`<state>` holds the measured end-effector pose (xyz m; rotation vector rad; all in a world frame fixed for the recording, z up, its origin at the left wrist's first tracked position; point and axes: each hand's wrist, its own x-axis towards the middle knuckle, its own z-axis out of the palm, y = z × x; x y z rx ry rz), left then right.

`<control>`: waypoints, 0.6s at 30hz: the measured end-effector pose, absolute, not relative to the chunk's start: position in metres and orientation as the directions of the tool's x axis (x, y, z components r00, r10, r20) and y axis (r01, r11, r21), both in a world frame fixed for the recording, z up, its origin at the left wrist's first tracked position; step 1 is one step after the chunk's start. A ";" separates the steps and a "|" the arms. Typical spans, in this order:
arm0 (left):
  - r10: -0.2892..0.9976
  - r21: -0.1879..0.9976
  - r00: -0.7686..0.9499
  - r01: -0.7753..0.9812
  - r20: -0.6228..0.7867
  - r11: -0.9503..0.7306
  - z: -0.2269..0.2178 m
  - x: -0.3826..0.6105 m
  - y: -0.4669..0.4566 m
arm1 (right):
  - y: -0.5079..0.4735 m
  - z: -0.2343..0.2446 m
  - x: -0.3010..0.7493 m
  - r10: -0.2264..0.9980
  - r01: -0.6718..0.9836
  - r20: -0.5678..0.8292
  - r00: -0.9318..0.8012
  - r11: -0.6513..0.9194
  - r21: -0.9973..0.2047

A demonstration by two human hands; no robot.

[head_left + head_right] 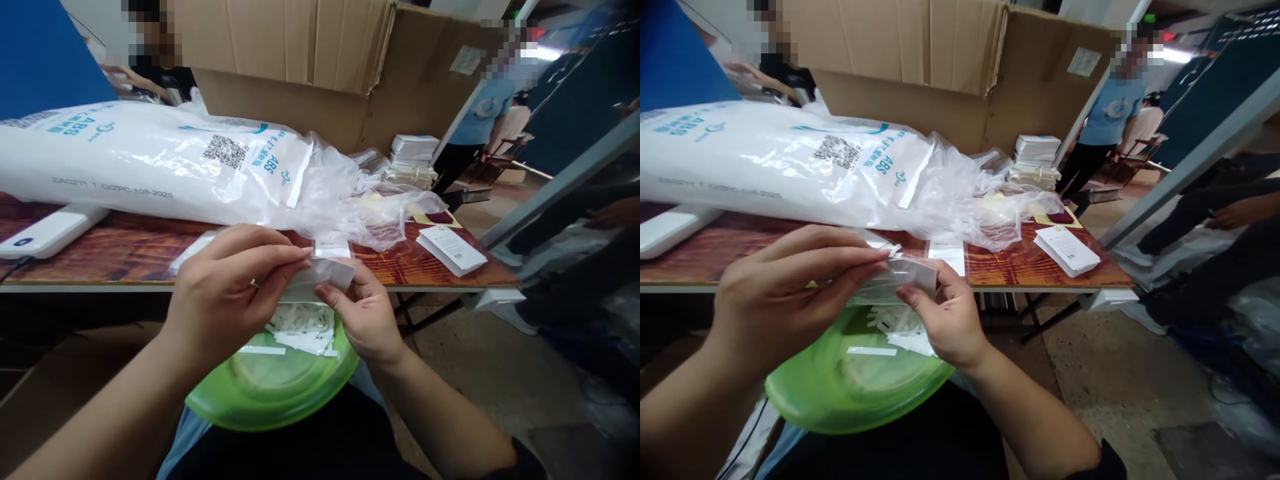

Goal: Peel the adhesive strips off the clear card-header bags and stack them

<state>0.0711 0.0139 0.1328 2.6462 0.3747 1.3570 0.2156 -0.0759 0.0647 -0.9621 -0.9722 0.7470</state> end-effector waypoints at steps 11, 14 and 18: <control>0.465 0.353 0.656 0.307 0.594 -0.884 0.129 0.073 -0.021 | -0.122 0.085 0.218 0.875 -0.086 0.282 0.394 0.340 -0.937; 0.502 0.396 0.648 0.317 0.573 -0.862 0.129 0.078 -0.031 | -0.123 0.086 0.218 0.835 -0.026 0.291 0.468 0.342 -0.939; 0.662 0.629 0.632 0.334 0.403 -0.701 0.130 0.074 -0.038 | -0.129 0.090 0.221 0.805 0.161 0.379 0.457 0.345 -0.925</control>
